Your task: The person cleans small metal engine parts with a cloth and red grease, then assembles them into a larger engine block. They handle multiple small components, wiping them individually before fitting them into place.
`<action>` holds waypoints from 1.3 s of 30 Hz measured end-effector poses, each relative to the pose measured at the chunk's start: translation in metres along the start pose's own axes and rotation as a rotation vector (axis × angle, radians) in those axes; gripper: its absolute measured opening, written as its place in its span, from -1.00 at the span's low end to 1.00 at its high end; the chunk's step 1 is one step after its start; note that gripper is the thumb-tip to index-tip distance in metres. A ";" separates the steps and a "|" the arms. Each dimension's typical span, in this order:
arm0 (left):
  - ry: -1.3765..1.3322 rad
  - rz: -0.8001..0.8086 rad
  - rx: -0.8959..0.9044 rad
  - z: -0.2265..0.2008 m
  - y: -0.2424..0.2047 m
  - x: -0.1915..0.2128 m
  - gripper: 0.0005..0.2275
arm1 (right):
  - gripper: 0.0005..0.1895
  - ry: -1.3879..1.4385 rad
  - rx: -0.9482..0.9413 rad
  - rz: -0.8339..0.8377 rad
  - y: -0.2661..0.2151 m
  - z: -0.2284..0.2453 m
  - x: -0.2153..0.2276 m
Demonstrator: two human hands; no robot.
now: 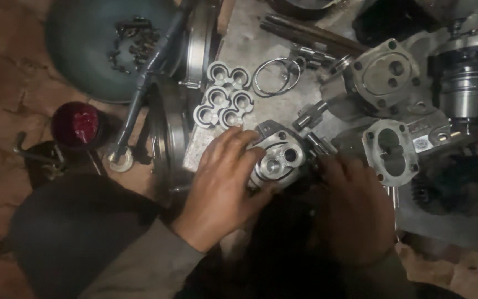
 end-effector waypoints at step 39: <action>-1.282 -0.148 0.432 0.067 -0.010 -0.016 -0.69 | -0.53 1.057 -0.121 0.244 -0.013 -0.035 -0.011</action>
Point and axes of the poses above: each hand's wrist, its own y-axis towards the middle knuckle, its own x-axis out of the back of the hand, z = x × y, the point moved 9 cm from there along y, towards the middle knuckle, and after that the axes turned 10 degrees about z, right-handed, at the moved point
